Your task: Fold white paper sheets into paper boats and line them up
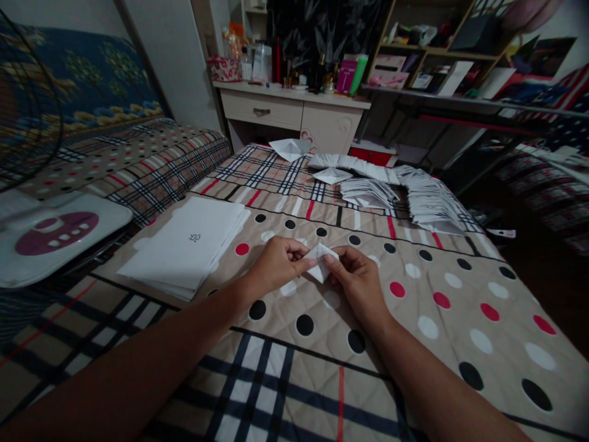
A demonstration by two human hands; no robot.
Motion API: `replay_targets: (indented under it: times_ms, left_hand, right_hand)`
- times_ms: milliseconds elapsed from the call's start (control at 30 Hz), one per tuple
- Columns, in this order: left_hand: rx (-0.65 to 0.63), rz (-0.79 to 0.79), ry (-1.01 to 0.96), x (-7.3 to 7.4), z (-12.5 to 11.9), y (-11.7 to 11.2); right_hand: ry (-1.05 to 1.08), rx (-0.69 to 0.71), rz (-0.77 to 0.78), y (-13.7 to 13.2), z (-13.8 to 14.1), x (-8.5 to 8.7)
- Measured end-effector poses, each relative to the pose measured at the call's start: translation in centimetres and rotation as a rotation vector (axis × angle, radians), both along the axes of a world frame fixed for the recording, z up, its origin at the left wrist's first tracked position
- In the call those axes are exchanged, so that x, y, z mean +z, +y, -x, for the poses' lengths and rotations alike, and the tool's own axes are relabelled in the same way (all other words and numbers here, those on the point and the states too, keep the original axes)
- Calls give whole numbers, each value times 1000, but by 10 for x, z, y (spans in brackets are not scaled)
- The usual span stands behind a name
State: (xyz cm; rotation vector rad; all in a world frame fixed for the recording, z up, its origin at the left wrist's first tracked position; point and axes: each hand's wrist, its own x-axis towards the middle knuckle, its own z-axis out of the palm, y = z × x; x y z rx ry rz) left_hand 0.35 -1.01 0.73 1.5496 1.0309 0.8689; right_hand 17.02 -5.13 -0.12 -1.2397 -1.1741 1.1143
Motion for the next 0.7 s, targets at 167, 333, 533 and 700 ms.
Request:
replay_targets:
  times_ms: [167,333,533,700]
  left_hand:
    - [74,62,-57,-4,-2,2]
    - [243,-30,-195,-1,-2,4]
    - [88,69,-234,-5,-5,2]
    - [69,27,-65,-7,-9,-4]
  right_hand:
    - [-64,72,48,0,-3,-1]
    - [-160,207,117,0,-2,0]
    - [-257,71,-67,-4,-1,3]
    - [-171,125,35,-6,1,1]
